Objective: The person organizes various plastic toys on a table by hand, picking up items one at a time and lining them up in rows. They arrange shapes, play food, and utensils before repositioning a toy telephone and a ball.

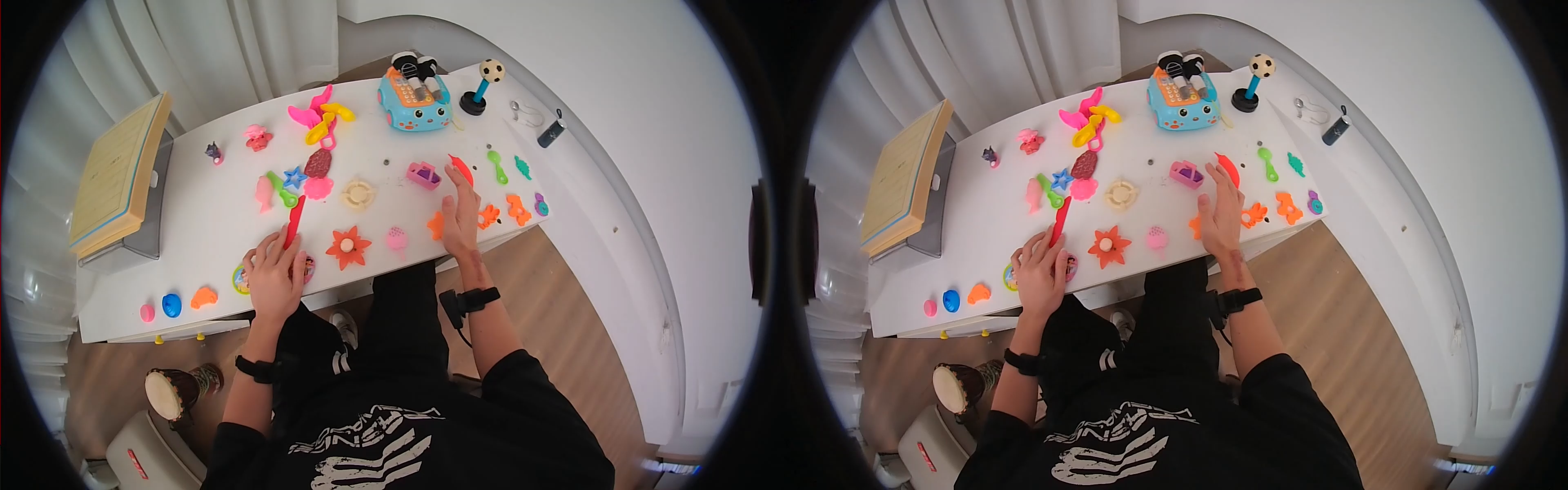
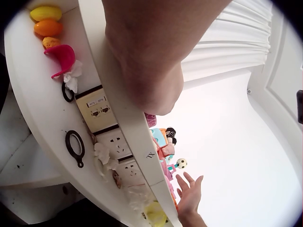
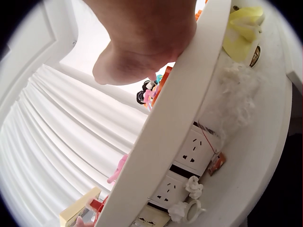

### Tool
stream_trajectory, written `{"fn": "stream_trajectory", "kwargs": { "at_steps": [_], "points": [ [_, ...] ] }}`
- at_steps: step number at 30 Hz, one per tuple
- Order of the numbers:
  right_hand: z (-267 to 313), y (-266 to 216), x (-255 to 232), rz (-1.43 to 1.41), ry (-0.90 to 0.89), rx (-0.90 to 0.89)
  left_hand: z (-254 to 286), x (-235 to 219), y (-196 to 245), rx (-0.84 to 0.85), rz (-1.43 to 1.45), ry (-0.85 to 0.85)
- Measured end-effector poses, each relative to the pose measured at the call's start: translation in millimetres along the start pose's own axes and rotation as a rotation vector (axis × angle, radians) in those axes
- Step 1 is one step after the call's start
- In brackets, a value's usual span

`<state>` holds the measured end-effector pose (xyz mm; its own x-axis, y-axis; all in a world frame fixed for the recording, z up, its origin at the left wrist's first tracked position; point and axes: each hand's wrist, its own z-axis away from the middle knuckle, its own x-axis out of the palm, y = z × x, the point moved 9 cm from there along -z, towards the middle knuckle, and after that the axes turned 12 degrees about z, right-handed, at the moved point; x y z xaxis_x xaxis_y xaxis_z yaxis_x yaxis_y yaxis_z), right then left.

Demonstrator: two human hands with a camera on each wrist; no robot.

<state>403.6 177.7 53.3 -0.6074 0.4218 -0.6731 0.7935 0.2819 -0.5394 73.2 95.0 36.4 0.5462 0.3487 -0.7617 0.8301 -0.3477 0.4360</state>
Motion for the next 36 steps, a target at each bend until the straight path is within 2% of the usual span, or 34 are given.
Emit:
{"fn": "stream_trajectory", "kwargs": {
  "at_steps": [5, 19, 28, 34, 36],
  "points": [
    [0.7, 3.9, 1.0, -0.029, -0.025, 0.068, -0.1, -2.2, 1.4, 0.012, 0.014, 0.021],
    [0.0, 4.5, 3.8, -0.043, -0.001, 0.016, 1.5, -6.8, -2.1, -0.029, 0.134, 0.022],
    [0.1, 4.4, 2.1, -0.065, 0.015, -0.002, 3.8, -7.7, -1.9, 0.006, 0.175, 0.019],
    [0.3, 7.7, 2.9, -0.114, 0.013, 0.018, 1.7, -33.7, -1.3, 0.018, 0.196, 0.142],
    [-0.2, 7.1, 3.5, -0.109, 0.012, 0.015, 0.1, -55.4, -14.5, -0.095, 0.161, 0.296]
  ]
}}
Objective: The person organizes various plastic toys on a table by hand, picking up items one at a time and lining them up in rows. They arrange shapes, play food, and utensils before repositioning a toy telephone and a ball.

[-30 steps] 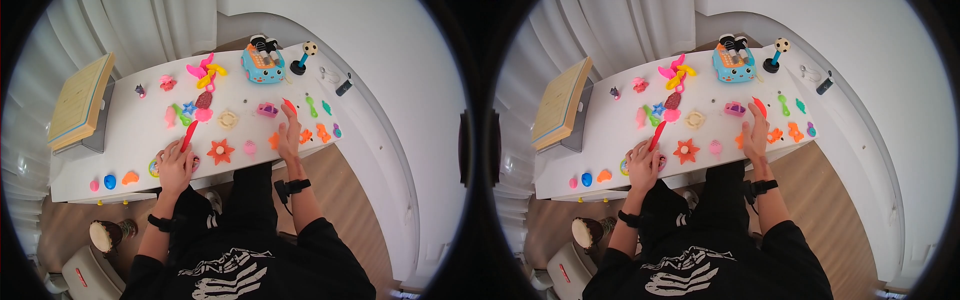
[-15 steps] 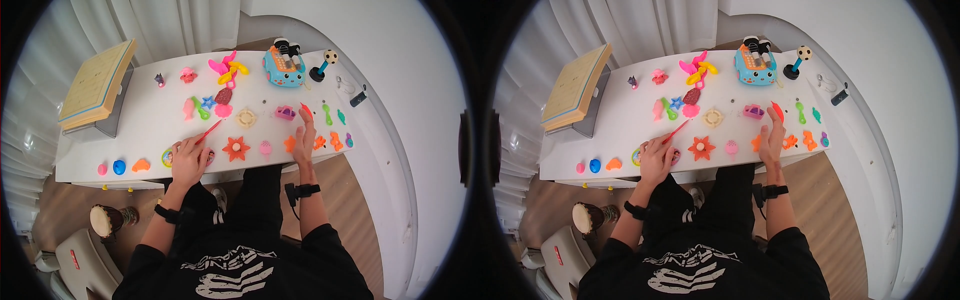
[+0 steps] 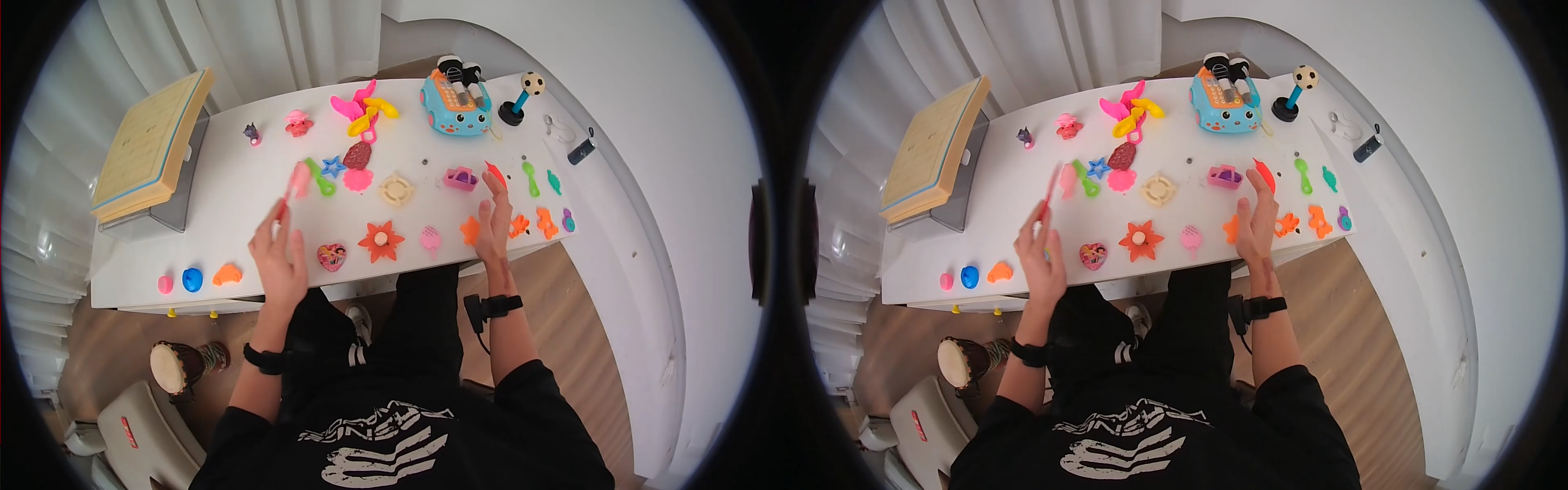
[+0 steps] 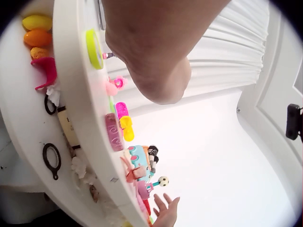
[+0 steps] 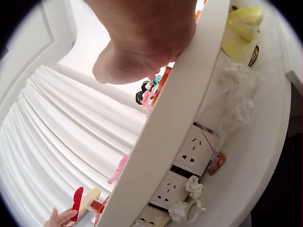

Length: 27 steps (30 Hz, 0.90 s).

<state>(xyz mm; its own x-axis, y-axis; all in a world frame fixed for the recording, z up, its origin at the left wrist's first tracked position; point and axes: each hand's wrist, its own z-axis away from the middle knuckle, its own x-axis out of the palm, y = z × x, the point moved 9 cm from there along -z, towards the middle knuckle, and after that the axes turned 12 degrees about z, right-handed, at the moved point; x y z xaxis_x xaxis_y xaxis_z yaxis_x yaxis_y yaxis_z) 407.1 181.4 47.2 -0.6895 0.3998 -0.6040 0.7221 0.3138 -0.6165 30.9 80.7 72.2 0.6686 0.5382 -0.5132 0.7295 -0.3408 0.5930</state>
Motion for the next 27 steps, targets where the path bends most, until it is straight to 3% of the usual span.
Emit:
{"fn": "stream_trajectory", "kwargs": {
  "at_steps": [1, 4, 5, 7, 8, 10, 13, 16, 20, 22, 23, 25, 27],
  "points": [
    [-0.4, 1.7, 0.4, 0.001, 0.003, 0.006, -4.7, -2.9, -3.8, 0.003, 0.001, -0.006],
    [-0.2, 3.0, 0.9, -0.031, 0.008, -0.018, -14.0, -15.5, -46.1, -0.255, 0.073, 0.06],
    [-0.2, 3.5, 1.3, -0.03, 0.005, -0.012, -15.5, -16.5, -52.7, -0.253, 0.072, 0.058],
    [-1.5, 3.2, 0.8, -0.029, 0.011, -0.003, -16.1, -11.6, -78.4, -0.43, 0.041, -0.017],
    [-1.0, 2.8, 0.3, -0.03, 0.009, 0.002, -18.6, -12.6, -81.9, -0.426, 0.042, -0.023],
    [0.4, 3.2, -0.4, -0.029, 0.009, 0.016, -13.8, -0.4, -98.5, -0.579, 0.078, -0.182],
    [-0.3, 2.7, -1.5, -0.042, 0.01, 0.025, -17.5, 1.9, -105.3, -0.611, -0.028, -0.306],
    [1.0, 2.8, -1.9, -0.02, -0.006, 0.057, -25.1, -6.1, -100.1, -0.572, -0.245, -0.276],
    [0.1, 3.5, -0.8, -0.023, 0.002, 0.046, -41.2, -3.5, -81.0, -0.555, -0.273, -0.202],
    [0.8, 4.7, -0.5, -0.014, 0.003, 0.043, -53.7, 5.0, -50.4, -0.39, -0.243, -0.157],
    [0.9, 4.5, -0.8, -0.011, 0.005, 0.04, -58.3, 9.6, -43.6, -0.391, -0.241, -0.157],
    [0.2, 3.2, -1.0, -0.007, 0.006, 0.034, -64.8, 53.7, -11.5, -0.29, 0.275, -0.473],
    [0.5, 3.1, -1.4, -0.007, 0.003, 0.051, -60.0, 86.6, 32.0, -0.143, 0.224, -0.802]
  ]
}}
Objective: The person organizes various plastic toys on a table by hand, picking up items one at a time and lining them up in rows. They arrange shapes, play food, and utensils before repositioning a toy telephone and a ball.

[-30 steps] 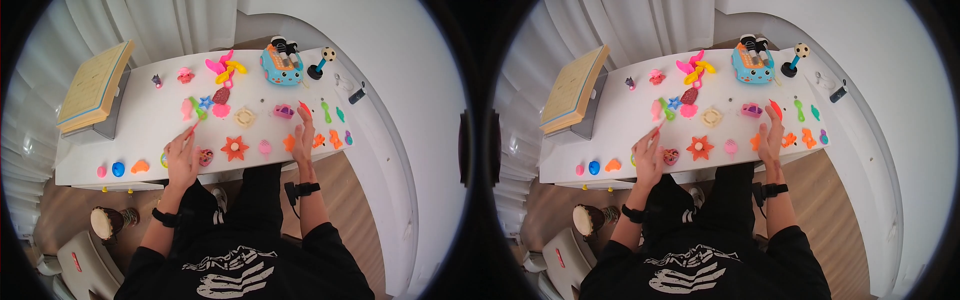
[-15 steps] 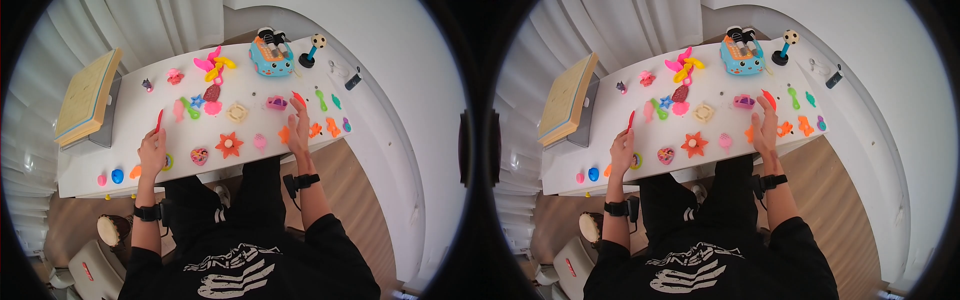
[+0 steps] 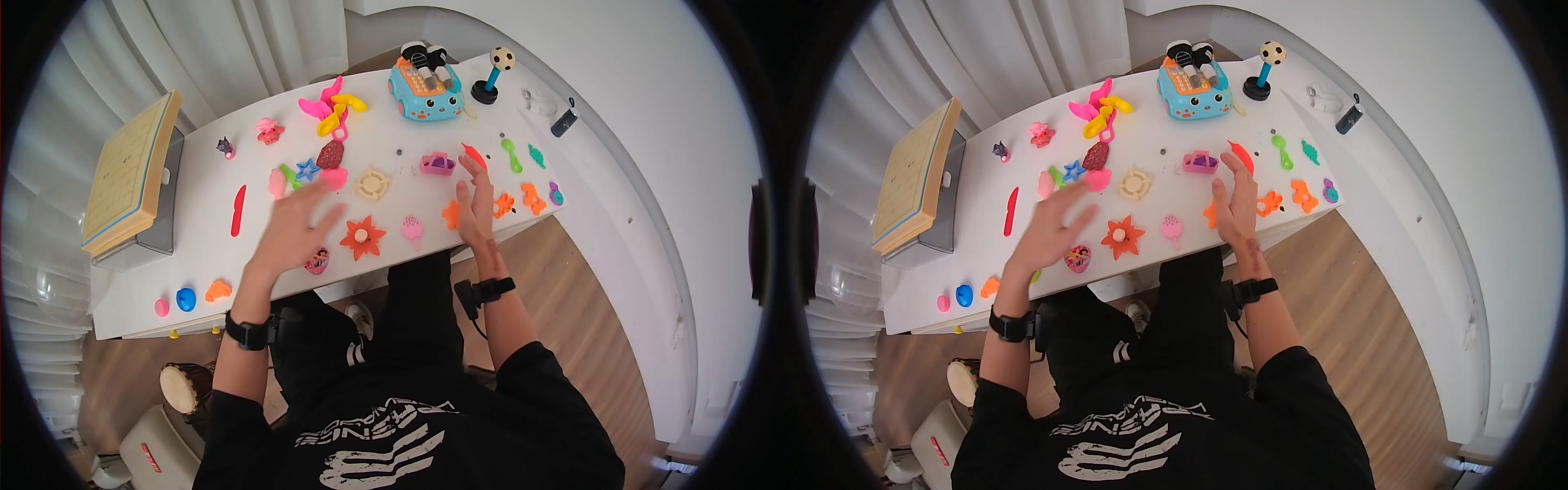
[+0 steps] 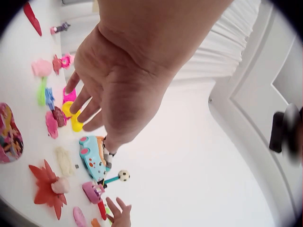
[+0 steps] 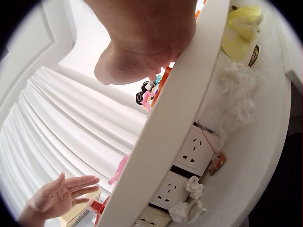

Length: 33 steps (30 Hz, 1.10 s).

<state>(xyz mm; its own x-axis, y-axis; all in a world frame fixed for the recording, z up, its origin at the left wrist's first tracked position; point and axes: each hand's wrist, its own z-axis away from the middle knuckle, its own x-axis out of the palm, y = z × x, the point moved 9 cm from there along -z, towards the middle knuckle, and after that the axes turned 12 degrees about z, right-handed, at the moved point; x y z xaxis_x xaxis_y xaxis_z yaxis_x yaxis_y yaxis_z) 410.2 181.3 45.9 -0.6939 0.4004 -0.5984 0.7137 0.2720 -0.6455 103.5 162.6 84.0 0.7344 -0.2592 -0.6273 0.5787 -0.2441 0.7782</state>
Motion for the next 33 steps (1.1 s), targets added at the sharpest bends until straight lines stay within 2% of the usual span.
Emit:
{"fn": "stream_trajectory", "kwargs": {
  "at_steps": [1, 3, 7, 9, 16, 19, 27, 31, 33],
  "points": [
    [0.6, -0.7, -0.2, 0.002, 0.0, -0.003, -3.6, 10.0, 8.8, 0.002, 0.002, 0.002],
    [0.4, 0.6, -0.6, -0.029, 0.001, 0.012, -8.8, 45.1, 30.5, 0.109, -0.296, -0.177],
    [0.5, 1.6, -1.0, -0.031, 0.008, 0.009, -33.8, 64.6, 32.9, 0.108, -0.332, -0.205],
    [0.9, 1.2, -0.8, -0.031, 0.0, 0.018, -40.6, 75.5, 20.6, -0.028, -0.37, -0.335],
    [0.5, 0.6, -1.7, -0.006, 0.002, 0.008, -61.8, 82.5, 18.1, 0.034, -0.367, -0.235],
    [-0.5, 1.4, -2.3, -0.023, 0.008, 0.012, -66.3, 87.3, 18.3, -0.026, -0.418, -0.308],
    [-1.3, -18.9, 8.3, 0.262, -0.074, -0.172, -63.3, 94.6, 29.9, -0.032, -0.39, -0.354],
    [-1.5, -17.2, 7.2, 0.29, -0.083, -0.144, -66.3, 101.5, 38.2, 0.059, -0.389, -0.33],
    [-2.1, -17.7, 7.2, 0.297, -0.079, -0.142, -66.4, 104.8, 38.6, 0.004, -0.402, -0.411]
  ]
}}
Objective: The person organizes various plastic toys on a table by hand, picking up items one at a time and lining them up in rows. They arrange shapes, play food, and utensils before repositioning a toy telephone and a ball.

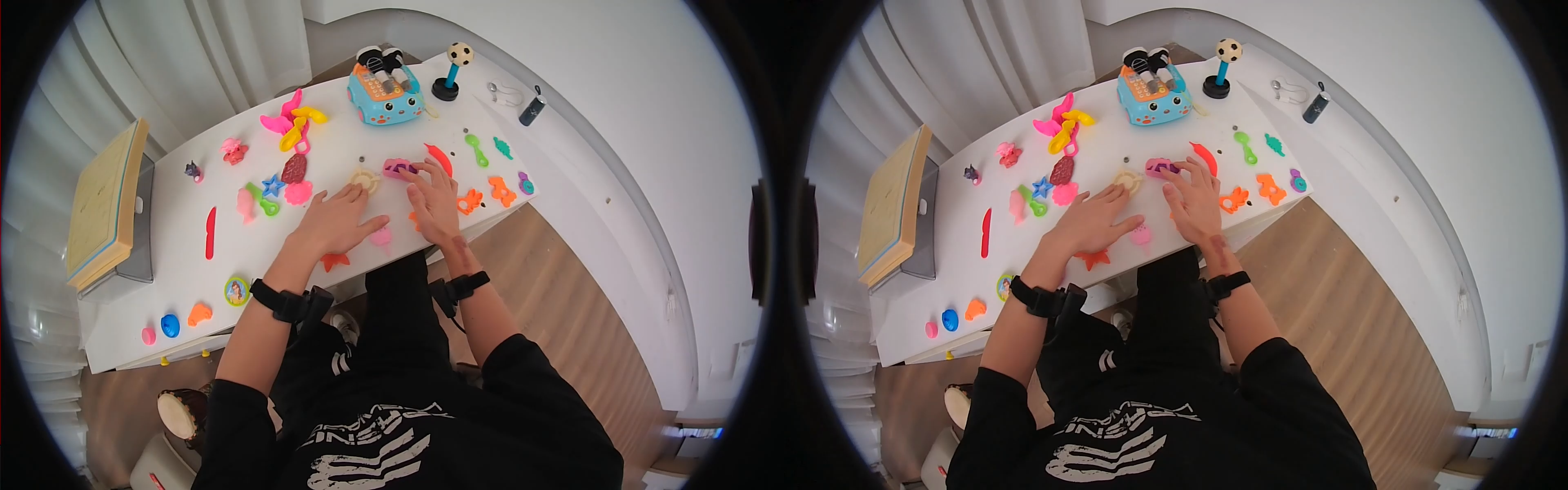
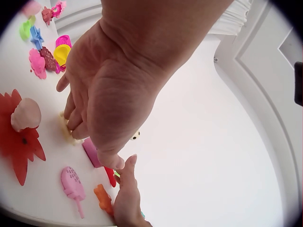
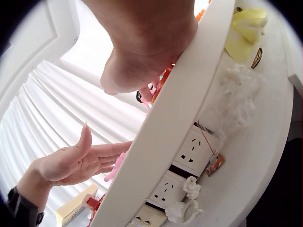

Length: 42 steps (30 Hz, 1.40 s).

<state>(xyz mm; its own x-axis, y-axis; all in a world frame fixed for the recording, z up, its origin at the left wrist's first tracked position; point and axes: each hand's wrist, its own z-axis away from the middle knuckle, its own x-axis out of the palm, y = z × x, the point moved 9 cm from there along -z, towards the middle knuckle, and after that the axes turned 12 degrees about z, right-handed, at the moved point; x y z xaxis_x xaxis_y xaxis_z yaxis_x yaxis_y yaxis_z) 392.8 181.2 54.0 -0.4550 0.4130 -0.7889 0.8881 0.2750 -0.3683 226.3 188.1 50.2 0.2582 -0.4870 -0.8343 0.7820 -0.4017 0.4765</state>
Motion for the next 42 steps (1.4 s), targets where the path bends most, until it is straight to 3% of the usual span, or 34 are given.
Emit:
{"fn": "stream_trajectory", "kwargs": {
  "at_steps": [10, 12, 19, 21, 25, 27, 28, 30, 34, 37, 42],
  "points": [
    [0.3, 4.9, 1.7, 0.028, 0.0, 0.067, -7.2, 2.9, -0.3, -0.017, -0.019, 0.004],
    [-0.2, 5.3, 2.8, 0.05, -0.024, 0.071, -11.2, 2.7, -0.1, 0.029, -0.003, 0.085],
    [-0.8, 6.6, 6.3, 0.091, -0.022, 0.067, -16.6, 5.9, 7.5, -0.007, -0.006, 0.04],
    [-0.4, 8.6, 6.9, 0.098, -0.018, 0.075, -14.4, 3.0, 11.2, 0.051, 0.013, 0.101],
    [1.9, 10.9, 2.8, 0.075, 0.023, 0.084, -10.2, -7.5, -6.8, 0.012, -0.014, 0.23],
    [2.6, 13.2, -1.0, 0.039, 0.069, 0.096, 1.1, -20.5, -33.5, -0.243, -0.102, 0.331],
    [3.0, 12.7, -1.4, 0.033, 0.064, 0.102, 5.0, -23.3, -36.4, -0.248, -0.104, 0.323],
    [1.9, 11.4, -2.6, 0.009, 0.054, 0.1, 11.8, -17.6, -53.4, -0.391, -0.054, 0.176],
    [2.1, 12.0, -3.1, -0.025, 0.052, 0.11, 17.0, -9.9, -51.2, -0.349, -0.135, 0.189],
    [1.5, 10.6, -4.1, -0.037, 0.054, 0.106, 13.7, 0.9, -39.7, -0.294, 0.071, 0.127],
    [2.0, 12.8, -3.3, -0.049, 0.037, 0.136, 5.7, 4.3, -27.6, -0.102, 0.07, 0.26]
  ]
}}
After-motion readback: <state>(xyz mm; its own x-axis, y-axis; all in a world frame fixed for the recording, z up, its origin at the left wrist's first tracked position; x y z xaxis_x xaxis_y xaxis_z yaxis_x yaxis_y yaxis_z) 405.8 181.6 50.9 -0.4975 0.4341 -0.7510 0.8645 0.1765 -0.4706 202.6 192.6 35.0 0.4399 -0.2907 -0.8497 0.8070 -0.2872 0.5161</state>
